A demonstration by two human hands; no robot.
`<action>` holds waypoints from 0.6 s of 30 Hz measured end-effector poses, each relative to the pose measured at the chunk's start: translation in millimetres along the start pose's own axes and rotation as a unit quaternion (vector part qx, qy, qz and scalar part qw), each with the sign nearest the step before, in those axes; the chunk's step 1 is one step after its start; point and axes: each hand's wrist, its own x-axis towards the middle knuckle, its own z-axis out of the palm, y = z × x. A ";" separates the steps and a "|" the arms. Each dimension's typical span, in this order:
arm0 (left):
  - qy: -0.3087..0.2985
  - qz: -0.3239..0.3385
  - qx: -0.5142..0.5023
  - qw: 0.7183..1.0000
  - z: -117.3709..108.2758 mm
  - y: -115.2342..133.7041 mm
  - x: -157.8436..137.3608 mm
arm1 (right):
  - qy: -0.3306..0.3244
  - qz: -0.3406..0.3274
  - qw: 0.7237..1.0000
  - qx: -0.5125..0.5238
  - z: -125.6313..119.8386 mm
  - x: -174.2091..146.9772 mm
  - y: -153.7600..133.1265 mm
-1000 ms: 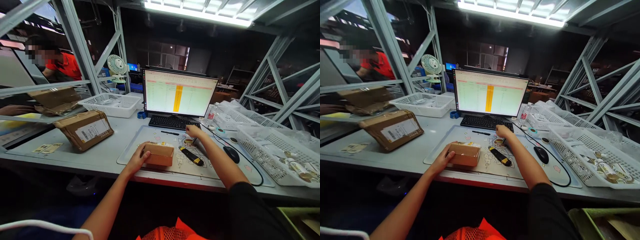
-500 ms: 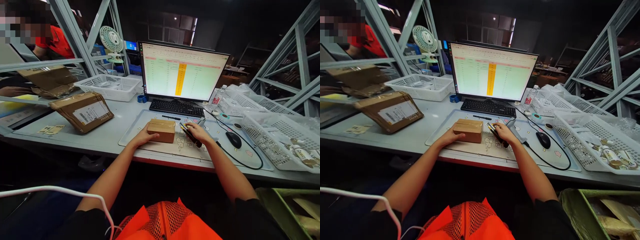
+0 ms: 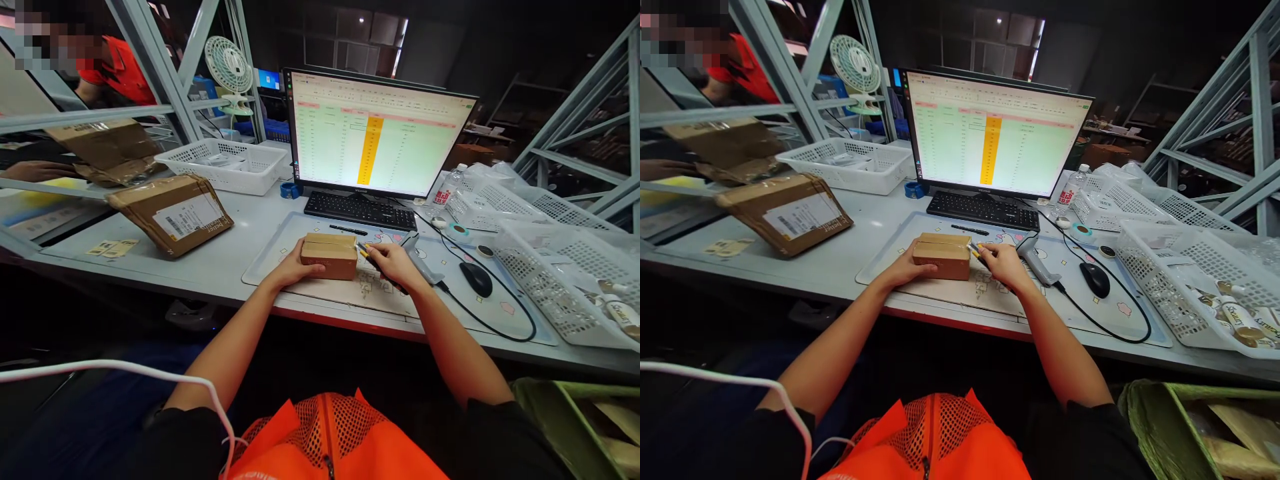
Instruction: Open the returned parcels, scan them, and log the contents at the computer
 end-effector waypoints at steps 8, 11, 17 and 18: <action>-0.008 0.013 0.007 1.000 1.7 7.4 -5.8 | 0.003 -0.008 0.999 -0.049 -3.9 17.4 -5.4; -0.004 0.021 0.028 0.999 2.8 11.9 -7.1 | 0.004 -0.010 0.998 -0.057 -3.5 13.1 -6.4; 0.006 0.023 0.056 0.998 2.4 11.0 -8.5 | 0.009 -0.005 0.998 -0.067 -3.5 -3.8 -10.5; 0.008 0.022 0.057 0.998 2.1 10.3 -8.4 | 0.008 -0.007 0.998 -0.068 -2.4 -7.6 -10.5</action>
